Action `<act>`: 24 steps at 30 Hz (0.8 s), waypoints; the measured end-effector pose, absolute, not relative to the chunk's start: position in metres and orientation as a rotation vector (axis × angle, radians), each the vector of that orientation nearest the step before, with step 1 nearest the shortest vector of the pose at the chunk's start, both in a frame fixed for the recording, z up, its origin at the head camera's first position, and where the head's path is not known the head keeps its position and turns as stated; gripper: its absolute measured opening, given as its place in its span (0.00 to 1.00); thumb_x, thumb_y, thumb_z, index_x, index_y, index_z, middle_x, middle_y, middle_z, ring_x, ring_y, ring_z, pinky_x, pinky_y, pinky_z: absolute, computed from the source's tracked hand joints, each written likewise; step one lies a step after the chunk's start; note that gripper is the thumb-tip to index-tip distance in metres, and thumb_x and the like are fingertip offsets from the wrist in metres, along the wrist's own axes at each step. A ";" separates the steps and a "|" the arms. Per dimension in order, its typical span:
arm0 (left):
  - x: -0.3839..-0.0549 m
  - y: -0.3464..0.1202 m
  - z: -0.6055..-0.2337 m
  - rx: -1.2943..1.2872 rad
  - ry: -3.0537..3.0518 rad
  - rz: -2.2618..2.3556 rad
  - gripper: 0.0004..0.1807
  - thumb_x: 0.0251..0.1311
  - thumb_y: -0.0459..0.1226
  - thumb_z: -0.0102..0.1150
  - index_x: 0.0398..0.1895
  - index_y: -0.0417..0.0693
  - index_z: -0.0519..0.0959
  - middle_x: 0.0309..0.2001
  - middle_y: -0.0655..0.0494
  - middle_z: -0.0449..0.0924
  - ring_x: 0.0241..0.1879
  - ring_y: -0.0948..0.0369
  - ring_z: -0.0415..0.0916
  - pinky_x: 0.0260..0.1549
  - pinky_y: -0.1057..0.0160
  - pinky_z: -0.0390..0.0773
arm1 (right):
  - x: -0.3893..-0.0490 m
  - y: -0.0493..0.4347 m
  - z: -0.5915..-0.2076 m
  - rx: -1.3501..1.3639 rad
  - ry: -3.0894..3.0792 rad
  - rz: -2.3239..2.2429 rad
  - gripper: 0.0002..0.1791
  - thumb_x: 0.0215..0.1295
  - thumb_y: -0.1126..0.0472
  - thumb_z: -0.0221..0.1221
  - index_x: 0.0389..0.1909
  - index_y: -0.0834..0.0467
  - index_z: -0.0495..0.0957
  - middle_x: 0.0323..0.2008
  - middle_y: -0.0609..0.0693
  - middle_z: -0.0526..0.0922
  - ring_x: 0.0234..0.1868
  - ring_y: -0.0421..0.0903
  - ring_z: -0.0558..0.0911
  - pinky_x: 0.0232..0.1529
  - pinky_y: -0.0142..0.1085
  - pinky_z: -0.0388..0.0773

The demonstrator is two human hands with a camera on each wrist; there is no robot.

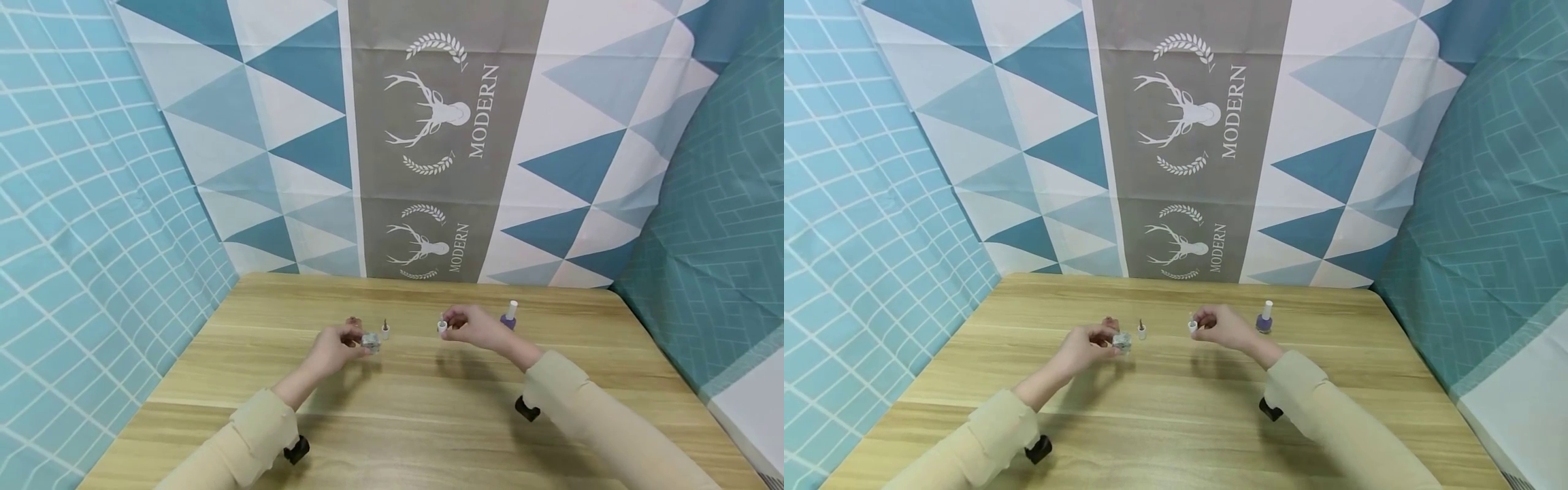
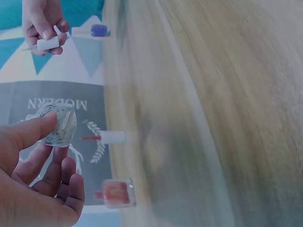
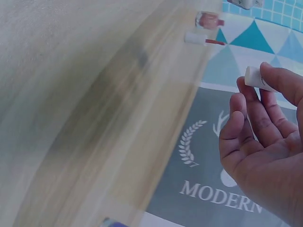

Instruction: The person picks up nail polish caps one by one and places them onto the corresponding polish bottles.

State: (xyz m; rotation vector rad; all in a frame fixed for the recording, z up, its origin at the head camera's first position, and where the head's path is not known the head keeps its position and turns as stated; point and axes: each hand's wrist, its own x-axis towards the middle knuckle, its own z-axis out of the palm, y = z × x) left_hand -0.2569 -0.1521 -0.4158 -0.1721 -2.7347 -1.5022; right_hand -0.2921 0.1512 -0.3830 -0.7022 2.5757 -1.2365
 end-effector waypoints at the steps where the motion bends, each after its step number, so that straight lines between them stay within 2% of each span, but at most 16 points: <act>1: -0.255 -0.151 -0.414 -0.178 -2.729 -1.504 0.14 0.45 0.32 0.72 0.38 0.42 0.83 0.34 0.54 0.81 0.34 0.60 0.73 0.31 0.65 0.73 | -0.291 0.153 -0.381 -0.707 2.587 -1.230 0.13 0.59 0.61 0.64 0.42 0.63 0.77 0.34 0.51 0.82 0.35 0.43 0.76 0.37 0.35 0.75; 10: -0.241 -0.142 -0.394 -0.264 -2.694 -1.432 0.14 0.46 0.35 0.72 0.38 0.46 0.83 0.33 0.57 0.81 0.34 0.62 0.75 0.31 0.65 0.76 | -0.284 0.167 -0.366 -0.798 2.702 -1.211 0.12 0.57 0.60 0.65 0.39 0.61 0.78 0.33 0.49 0.82 0.36 0.43 0.79 0.33 0.34 0.76; 24: -0.221 -0.123 -0.369 -0.410 -2.587 -1.414 0.15 0.47 0.37 0.72 0.40 0.49 0.83 0.35 0.59 0.83 0.36 0.63 0.77 0.32 0.68 0.75 | -0.263 0.181 -0.330 -0.819 2.791 -1.276 0.14 0.59 0.59 0.64 0.43 0.62 0.77 0.34 0.51 0.81 0.33 0.43 0.78 0.31 0.32 0.76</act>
